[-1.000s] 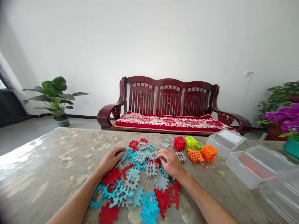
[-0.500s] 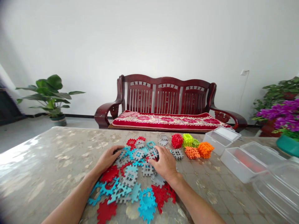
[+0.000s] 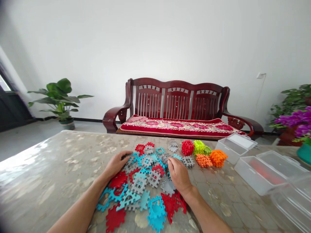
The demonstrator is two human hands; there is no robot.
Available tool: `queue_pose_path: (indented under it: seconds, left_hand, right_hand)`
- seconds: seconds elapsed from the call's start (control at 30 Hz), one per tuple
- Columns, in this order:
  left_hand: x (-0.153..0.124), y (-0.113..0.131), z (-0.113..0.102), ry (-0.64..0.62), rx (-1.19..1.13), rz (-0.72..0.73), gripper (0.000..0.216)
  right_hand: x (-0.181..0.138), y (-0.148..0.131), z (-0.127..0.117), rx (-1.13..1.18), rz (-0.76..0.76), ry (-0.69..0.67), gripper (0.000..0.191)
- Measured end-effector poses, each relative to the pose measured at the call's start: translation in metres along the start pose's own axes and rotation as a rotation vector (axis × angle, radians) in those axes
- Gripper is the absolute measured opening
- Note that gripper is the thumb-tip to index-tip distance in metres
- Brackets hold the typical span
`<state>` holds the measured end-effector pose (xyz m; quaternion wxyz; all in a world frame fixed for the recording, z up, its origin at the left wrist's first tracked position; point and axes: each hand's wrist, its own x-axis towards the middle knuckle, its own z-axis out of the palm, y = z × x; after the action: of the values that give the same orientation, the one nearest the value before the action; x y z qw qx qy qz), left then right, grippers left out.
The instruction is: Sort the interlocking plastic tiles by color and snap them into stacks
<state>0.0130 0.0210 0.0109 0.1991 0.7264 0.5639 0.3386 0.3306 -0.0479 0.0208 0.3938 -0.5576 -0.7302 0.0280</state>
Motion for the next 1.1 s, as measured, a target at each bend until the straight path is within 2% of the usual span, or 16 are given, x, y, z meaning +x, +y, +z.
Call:
queue_pose_path:
  seconds: [0.17,0.23,0.37,0.43,0.63,0.73,0.83,0.97,1.1]
  left_hand:
    - [-0.001,0.003,0.0,0.047,-0.137,-0.007,0.036]
    - [-0.001,0.002,0.001,0.063,-0.192,-0.012,0.035]
    - [0.001,-0.002,0.004,0.11,-0.238,-0.061,0.036]
    - [0.002,-0.004,0.005,0.108,-0.257,-0.073,0.035]
    - [0.003,-0.006,0.006,0.105,-0.25,-0.068,0.028]
    - [0.003,-0.008,0.007,0.094,-0.252,-0.065,0.028]
    - [0.003,-0.01,0.008,0.091,-0.241,-0.059,0.028]
    - [0.003,-0.009,0.007,0.092,-0.24,-0.056,0.028]
    - [0.003,-0.007,0.006,0.086,-0.23,-0.062,0.028]
  right_hand:
    - [-0.004,-0.009,-0.018,0.069,-0.238,-0.149,0.031]
    - [-0.003,-0.013,-0.021,0.092,-0.287,-0.175,0.031]
    - [0.012,-0.018,-0.015,0.052,-0.159,-0.104,0.03]
    - [0.027,-0.02,-0.006,-0.015,-0.075,-0.117,0.029]
    - [0.074,-0.022,0.014,-0.238,0.041,-0.397,0.031]
    - [0.091,-0.023,0.019,-0.229,0.086,-0.534,0.024]
    - [0.099,-0.022,0.024,-0.18,0.107,-0.604,0.021]
    - [0.1,-0.016,0.032,-0.104,0.138,-0.604,0.031]
    - [0.096,-0.013,0.034,-0.014,0.159,-0.548,0.035]
